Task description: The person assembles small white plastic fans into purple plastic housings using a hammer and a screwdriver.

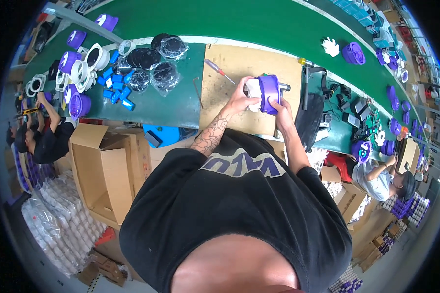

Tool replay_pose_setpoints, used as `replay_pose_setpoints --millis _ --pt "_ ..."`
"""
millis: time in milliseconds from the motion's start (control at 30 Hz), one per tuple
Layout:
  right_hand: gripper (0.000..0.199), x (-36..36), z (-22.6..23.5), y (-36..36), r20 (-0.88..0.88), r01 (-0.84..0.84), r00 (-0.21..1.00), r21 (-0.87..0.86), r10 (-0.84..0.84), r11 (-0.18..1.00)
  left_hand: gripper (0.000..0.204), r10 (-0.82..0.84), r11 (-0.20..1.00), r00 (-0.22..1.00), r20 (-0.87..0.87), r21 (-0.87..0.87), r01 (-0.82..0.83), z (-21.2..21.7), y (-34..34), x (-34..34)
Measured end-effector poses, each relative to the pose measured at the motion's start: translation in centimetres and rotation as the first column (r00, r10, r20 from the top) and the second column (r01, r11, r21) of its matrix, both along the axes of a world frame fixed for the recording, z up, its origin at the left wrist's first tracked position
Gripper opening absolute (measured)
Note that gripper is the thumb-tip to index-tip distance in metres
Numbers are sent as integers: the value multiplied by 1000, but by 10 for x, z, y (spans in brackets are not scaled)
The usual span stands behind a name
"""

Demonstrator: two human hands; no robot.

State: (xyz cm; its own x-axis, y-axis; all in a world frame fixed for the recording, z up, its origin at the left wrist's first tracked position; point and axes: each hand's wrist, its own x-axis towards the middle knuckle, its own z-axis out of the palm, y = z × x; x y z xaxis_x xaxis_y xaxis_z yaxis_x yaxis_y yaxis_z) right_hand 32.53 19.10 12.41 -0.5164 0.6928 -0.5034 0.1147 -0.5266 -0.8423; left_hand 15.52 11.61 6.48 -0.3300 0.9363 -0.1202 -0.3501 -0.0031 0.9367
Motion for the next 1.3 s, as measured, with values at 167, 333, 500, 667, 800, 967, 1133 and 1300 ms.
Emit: replay_pose_setpoints --millis 167,333,500,667,800,967,1133,1300 --pt "39 0 -3 -4 -28 6 1000 -26 -7 1000 78 11 1000 1000 -13 19 -11 6 -5 -3" --pt "46 -11 -9 -1 113 -10 994 226 -16 974 97 -24 996 997 -75 -87 18 5 -8 -20" --pt "60 -28 -22 -8 510 -405 850 793 -133 454 78 239 821 914 -329 -434 -371 -37 -5 -79" --pt "67 -55 -38 -25 741 -681 643 668 -191 300 74 218 506 716 -663 -550 -664 -65 13 -115" --pt "68 -58 -32 -18 801 -713 574 590 -170 379 71 -57 556 697 -715 -602 -573 -69 34 -122" --pt "68 -62 -49 -32 835 -788 537 549 -125 279 47 15 625 880 -476 -682 -379 -82 27 -159" --pt "64 -18 -40 -16 560 -451 822 753 -106 478 30 477 861 879 -8 -197 -469 7 19 -121" --pt "57 53 -73 -9 786 -441 492 596 -375 671 29 221 974 917 -331 21 -227 15 36 -45"
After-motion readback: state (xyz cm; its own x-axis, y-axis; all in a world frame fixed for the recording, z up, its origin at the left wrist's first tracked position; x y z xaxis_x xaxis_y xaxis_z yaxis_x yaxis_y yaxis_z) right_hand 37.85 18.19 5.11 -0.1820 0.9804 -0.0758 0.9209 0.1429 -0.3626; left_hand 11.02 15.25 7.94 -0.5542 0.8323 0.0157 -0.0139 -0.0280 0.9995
